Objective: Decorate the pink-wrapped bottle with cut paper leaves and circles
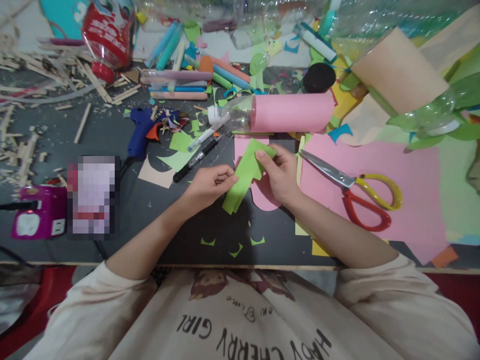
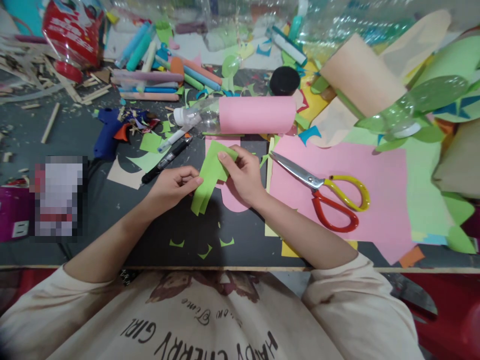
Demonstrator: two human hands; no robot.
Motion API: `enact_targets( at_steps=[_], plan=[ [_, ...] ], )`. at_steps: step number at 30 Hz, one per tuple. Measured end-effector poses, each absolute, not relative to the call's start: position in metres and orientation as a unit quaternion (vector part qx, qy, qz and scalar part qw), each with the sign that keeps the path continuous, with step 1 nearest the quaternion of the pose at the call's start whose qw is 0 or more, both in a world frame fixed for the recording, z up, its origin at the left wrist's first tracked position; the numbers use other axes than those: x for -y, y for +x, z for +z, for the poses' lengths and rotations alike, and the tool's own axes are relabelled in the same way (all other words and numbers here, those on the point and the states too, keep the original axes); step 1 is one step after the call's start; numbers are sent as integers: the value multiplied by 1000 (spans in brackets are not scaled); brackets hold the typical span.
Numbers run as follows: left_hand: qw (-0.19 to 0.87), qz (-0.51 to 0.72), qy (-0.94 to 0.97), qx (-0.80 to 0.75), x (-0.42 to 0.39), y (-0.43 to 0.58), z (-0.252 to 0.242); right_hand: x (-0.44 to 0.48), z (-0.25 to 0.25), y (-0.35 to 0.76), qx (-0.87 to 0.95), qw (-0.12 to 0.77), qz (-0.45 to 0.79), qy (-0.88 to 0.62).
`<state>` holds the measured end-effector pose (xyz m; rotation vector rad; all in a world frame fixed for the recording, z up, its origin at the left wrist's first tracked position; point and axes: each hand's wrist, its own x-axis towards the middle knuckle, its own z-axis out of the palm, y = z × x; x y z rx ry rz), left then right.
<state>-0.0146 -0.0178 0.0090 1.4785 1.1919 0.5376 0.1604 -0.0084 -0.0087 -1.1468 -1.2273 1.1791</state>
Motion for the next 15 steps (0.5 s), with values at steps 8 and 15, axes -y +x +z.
enact_targets(
  at_steps=[8, 15],
  plan=[
    [523, 240, 643, -505, 18, -14, 13, 7, -13, 161, 479, 565, 458, -492],
    [493, 245, 655, -517, 18, -14, 14, 2, -20, 162, 420, 577, 504, -486]
  ],
)
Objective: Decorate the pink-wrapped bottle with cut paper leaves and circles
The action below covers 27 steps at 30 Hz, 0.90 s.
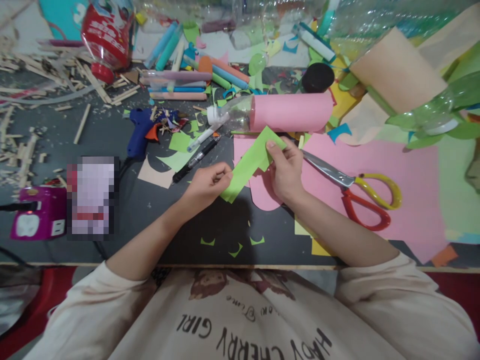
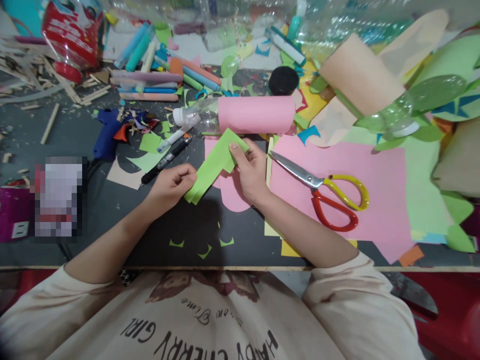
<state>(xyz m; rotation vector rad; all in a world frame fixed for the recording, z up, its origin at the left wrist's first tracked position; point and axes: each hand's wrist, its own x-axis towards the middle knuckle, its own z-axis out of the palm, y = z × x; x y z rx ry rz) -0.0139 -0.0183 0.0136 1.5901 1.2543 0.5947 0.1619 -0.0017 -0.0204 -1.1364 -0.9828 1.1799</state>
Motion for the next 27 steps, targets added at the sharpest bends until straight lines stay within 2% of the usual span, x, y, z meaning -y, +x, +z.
enact_targets(
  at_steps=[7, 15, 21, 27],
  plan=[
    [539, 242, 614, -524, 21, -15, 13, -2, -22, 164, 390, 574, 523, -494],
    [541, 235, 622, -514, 20, -16, 15, -2, -20, 165, 417, 579, 510, -480],
    [568, 243, 615, -490, 19, -16, 16, 5, -8, 162, 529, 483, 538, -443],
    [561, 235, 609, -510, 19, -14, 15, 5, -6, 163, 554, 449, 561, -420]
  ],
)
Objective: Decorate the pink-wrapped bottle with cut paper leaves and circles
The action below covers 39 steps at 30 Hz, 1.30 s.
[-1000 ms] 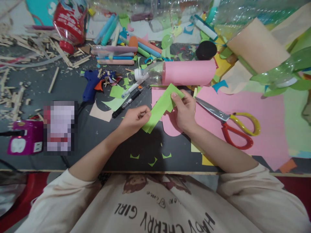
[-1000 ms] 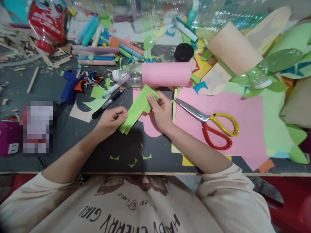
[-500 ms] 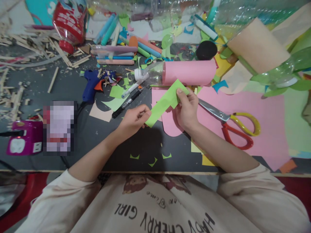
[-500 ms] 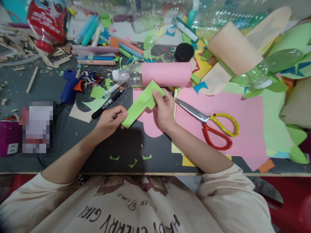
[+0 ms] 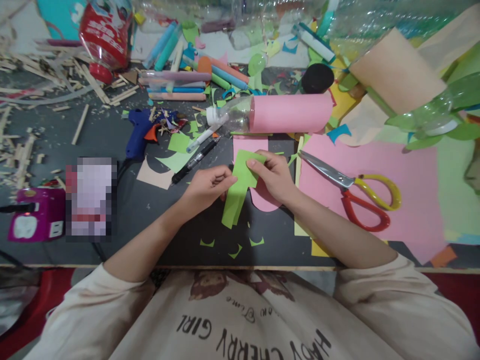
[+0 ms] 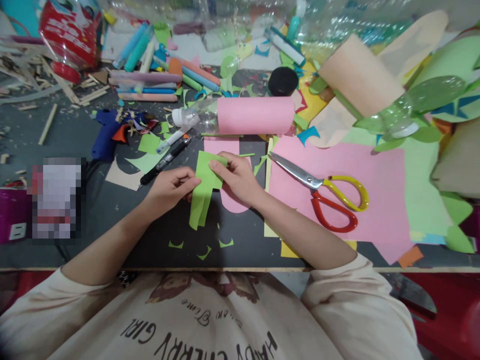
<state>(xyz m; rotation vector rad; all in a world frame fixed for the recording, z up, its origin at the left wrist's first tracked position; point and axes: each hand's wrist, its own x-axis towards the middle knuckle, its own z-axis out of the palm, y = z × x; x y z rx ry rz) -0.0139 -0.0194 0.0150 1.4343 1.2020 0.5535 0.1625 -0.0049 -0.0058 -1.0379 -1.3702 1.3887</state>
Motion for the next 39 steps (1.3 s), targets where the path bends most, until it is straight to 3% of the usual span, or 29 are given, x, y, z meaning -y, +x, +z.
enact_targets(
  at_steps=[21, 26, 31, 39],
  plan=[
    [520, 218, 639, -524, 21, -13, 12, 2, -9, 164, 567, 450, 535, -436],
    [518, 272, 623, -519, 21, -13, 15, 5, -13, 161, 492, 474, 620, -385],
    [511, 324, 601, -522, 23, -15, 14, 13, -12, 156, 472, 374, 721, -342],
    [504, 226, 647, -525, 24, -14, 16, 13, -12, 157, 500, 391, 671, -383]
  ],
)
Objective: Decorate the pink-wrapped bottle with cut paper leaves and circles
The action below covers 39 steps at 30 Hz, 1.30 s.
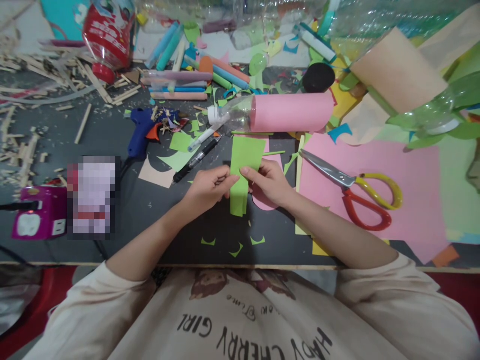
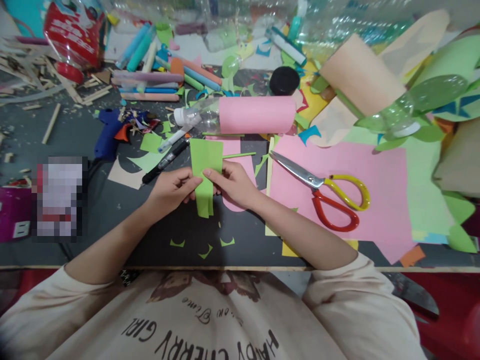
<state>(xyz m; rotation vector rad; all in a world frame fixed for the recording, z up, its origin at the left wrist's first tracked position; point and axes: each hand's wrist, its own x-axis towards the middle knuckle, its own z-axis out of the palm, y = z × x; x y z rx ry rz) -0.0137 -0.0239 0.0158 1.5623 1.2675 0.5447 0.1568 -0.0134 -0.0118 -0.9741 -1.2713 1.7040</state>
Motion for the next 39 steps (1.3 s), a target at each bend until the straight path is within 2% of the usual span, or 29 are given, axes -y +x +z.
enact_targets(
  at_steps=[21, 39],
  plan=[
    [485, 218, 677, -508, 24, -12, 16, 9, -15, 156, 435, 495, 648, -383],
    [574, 217, 608, -504, 23, -13, 20, 6, -13, 160, 429, 550, 564, -442]
  ],
)
